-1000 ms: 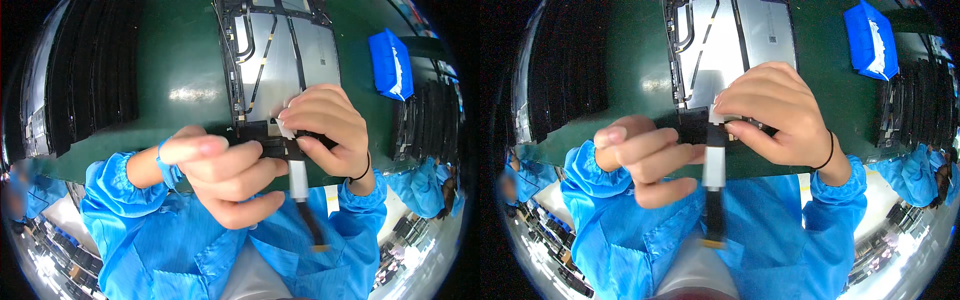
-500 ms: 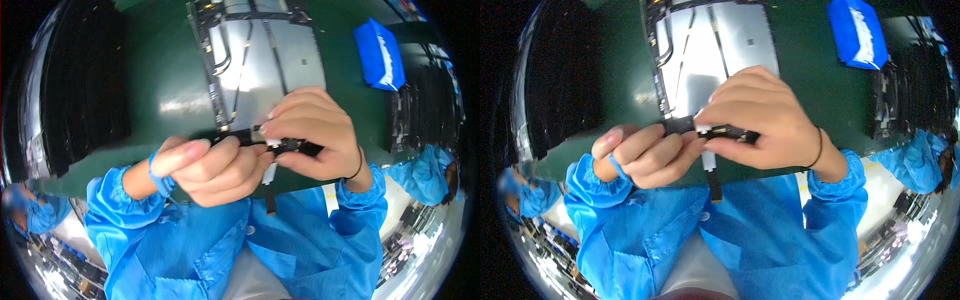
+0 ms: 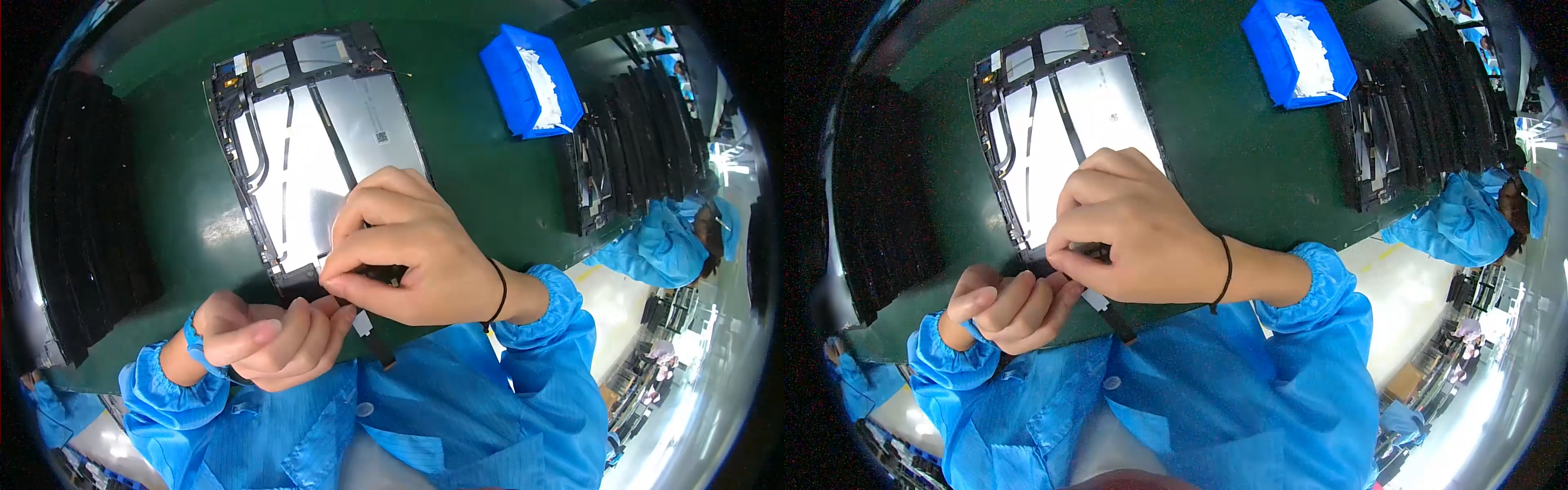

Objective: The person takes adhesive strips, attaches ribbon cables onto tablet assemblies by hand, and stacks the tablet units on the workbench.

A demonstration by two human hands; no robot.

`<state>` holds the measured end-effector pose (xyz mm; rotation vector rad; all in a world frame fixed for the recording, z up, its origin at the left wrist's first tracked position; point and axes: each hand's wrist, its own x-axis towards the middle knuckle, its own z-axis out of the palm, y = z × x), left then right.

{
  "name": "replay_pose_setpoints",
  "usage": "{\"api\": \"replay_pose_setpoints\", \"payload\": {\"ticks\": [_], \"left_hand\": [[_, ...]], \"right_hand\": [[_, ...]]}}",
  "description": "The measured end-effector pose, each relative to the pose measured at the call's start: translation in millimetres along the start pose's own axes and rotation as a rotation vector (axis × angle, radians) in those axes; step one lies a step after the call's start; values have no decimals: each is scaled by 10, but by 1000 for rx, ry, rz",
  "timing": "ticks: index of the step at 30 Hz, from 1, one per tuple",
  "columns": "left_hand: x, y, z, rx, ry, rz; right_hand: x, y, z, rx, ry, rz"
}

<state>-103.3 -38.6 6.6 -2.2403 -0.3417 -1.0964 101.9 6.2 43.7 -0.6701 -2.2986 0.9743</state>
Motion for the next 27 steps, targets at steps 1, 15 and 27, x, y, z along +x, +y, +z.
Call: {"api": "replay_pose_setpoints", "payload": {"ticks": [1,15,27], "left_hand": [[5,4,8,-18,16,27],[256,-115,229,-385,-231,-1134],[282,-204,112,-372,-466,-1352]], "right_hand": [[4,8,1,3,0,1],[-519,1317,-1701,-961,547,357],[-224,299,-420,-429,-166,-309]]}}
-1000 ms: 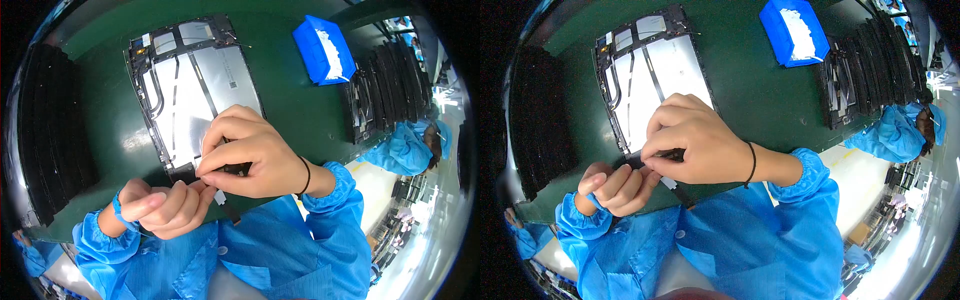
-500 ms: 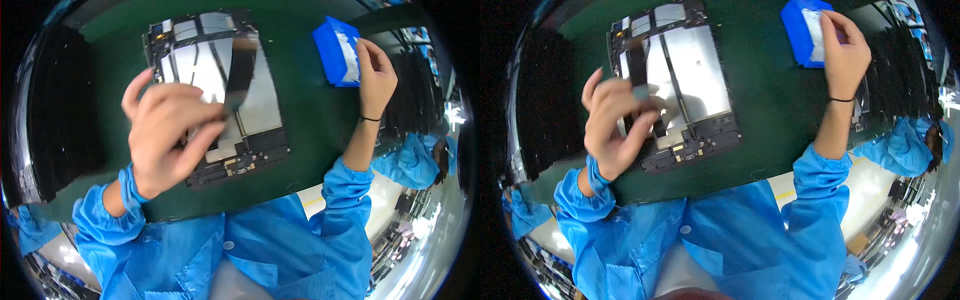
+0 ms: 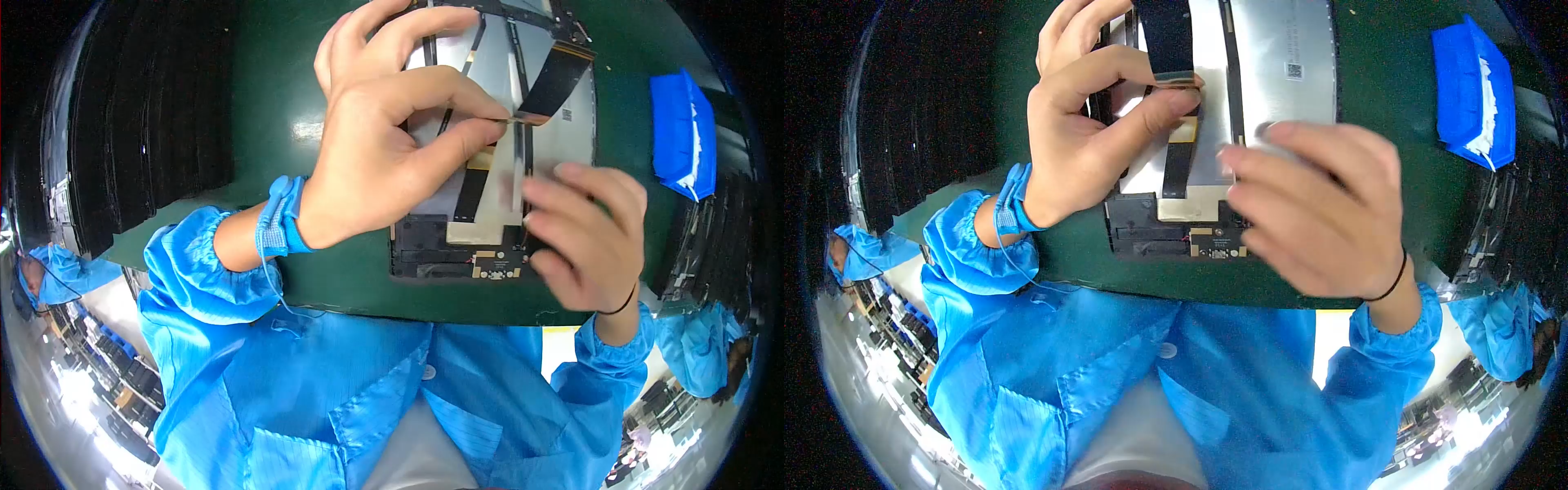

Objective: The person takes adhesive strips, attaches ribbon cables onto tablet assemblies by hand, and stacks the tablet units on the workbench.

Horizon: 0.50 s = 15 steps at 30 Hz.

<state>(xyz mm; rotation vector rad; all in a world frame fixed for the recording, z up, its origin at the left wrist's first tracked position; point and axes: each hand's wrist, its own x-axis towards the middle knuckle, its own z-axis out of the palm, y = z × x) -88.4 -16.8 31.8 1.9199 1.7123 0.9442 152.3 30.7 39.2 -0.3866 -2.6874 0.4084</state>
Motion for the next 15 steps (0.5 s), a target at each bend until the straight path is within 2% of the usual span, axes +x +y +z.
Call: {"api": "replay_pose_setpoints", "payload": {"ticks": [3,4,6,7,9,14,15], "left_hand": [[84,-236,209,-221,34,-73],[224,-463,497,-331,264,410],[237,-450,488,-442,499,899],[110,-120,161,-199,228,426],[41,18,8,40,-48,-47],[-33,-209,271,-53,255,190],[-32,-210,278,-55,255,188]], "right_hand": [[37,-93,84,61,-12,-26],[-7,-115,46,90,-22,-30],[-15,-115,71,88,-41,-54],[-10,-119,87,84,-58,-84],[8,-129,122,78,-66,-82],[11,-123,141,82,-78,-83],[5,-118,145,84,-71,-85]]}}
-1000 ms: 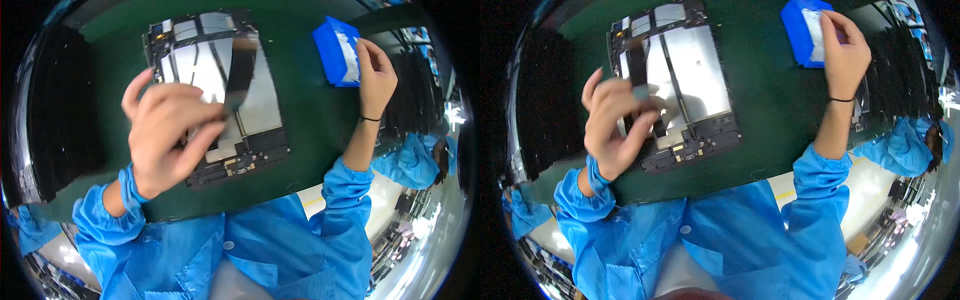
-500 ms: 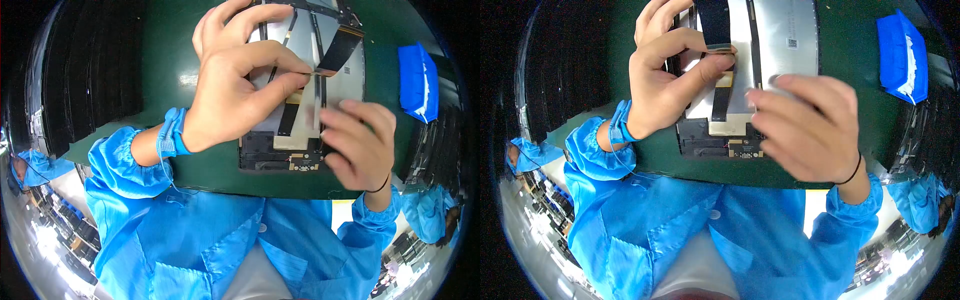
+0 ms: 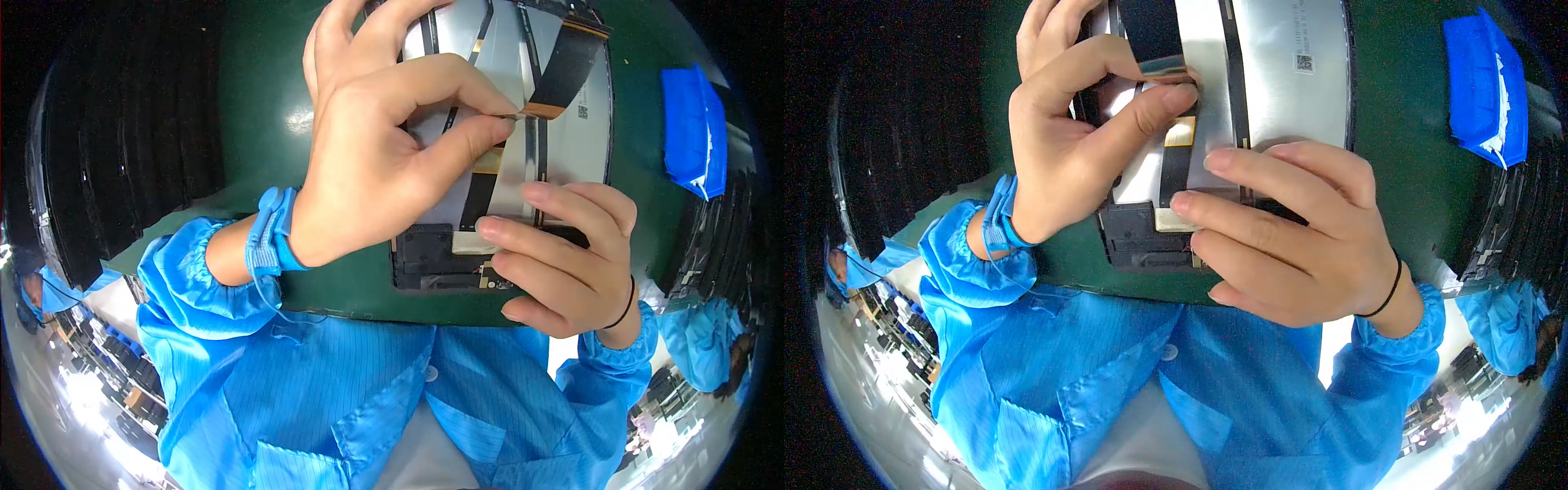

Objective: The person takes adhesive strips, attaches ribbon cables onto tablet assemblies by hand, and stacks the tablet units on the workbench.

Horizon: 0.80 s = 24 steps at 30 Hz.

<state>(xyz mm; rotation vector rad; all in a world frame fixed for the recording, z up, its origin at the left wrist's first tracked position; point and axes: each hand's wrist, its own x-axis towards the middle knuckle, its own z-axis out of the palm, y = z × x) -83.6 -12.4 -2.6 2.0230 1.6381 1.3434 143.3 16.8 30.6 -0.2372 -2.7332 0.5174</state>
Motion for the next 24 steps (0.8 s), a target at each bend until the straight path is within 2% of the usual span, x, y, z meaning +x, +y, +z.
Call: {"api": "replay_pose_setpoints", "payload": {"ticks": [9,10,12,21,23,24], "left_hand": [[78,82,-41,28,17,35],[171,199,-157,77,-160,-100],[214,262,-221,126,-336,-235],[145,160,-165,79,-337,-234],[-15,-14,34,12,26,34],[-13,-7,27,12,25,34]], "right_hand": [[-30,13,-11,5,-9,5],[-36,14,-10,0,-14,7],[-40,8,-5,2,-14,8],[-26,-10,18,-5,-22,3],[-24,-12,12,-11,-22,3],[-23,-15,11,-4,-22,7]]}}
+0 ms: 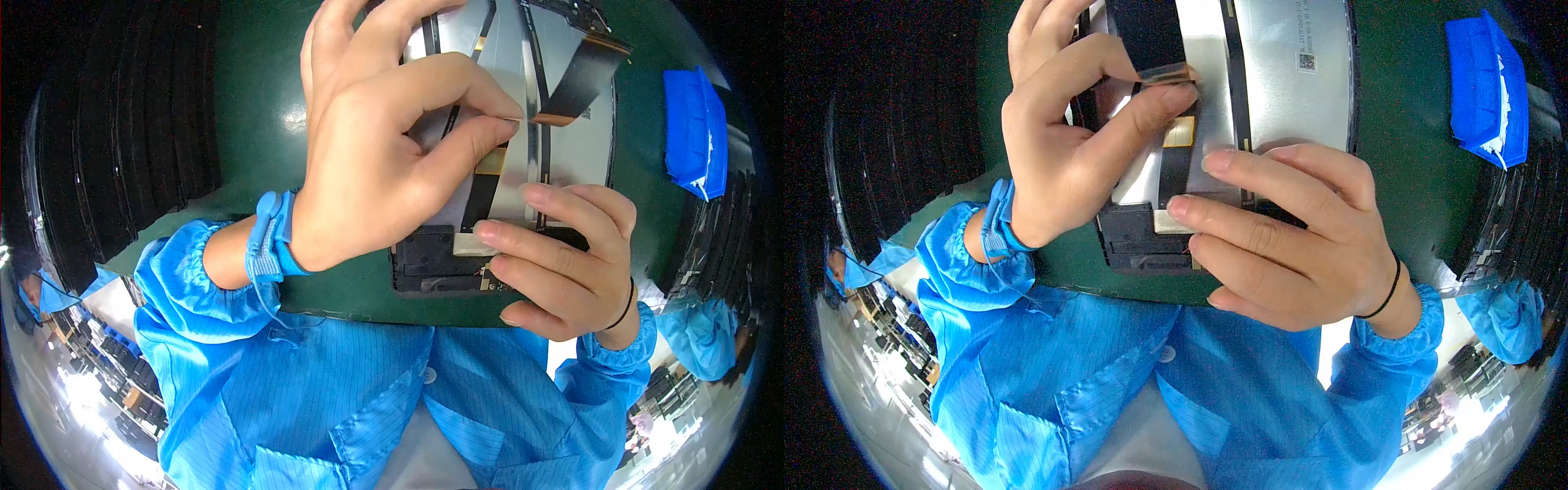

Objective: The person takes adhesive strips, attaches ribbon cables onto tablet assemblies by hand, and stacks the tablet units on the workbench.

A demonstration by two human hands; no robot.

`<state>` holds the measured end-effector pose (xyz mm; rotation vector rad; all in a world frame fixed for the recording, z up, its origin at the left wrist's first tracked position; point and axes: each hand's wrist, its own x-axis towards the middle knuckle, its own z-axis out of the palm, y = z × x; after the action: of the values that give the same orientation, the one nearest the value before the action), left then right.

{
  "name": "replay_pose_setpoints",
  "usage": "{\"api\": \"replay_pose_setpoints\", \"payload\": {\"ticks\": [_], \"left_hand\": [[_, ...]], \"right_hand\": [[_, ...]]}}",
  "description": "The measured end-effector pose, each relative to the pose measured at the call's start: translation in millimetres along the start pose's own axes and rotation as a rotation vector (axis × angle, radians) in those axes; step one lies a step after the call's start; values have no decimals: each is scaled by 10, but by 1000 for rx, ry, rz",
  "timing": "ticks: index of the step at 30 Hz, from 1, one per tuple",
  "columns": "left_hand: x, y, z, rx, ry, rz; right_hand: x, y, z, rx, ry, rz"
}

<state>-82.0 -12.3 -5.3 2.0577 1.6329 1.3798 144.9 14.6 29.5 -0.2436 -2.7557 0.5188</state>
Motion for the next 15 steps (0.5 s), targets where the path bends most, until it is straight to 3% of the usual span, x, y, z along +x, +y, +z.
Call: {"api": "replay_pose_setpoints", "payload": {"ticks": [9,12,14,15], "left_hand": [[65,84,-96,12,-14,-17],[186,195,-233,84,-387,-245],[8,28,-10,7,-11,-16],[6,29,-9,7,-9,-15]], "right_hand": [[6,-15,-10,-4,-9,1],[7,-15,-16,-6,-12,-2],[8,-20,-23,-9,-10,-5],[12,-27,-37,-6,-22,-4]]}}
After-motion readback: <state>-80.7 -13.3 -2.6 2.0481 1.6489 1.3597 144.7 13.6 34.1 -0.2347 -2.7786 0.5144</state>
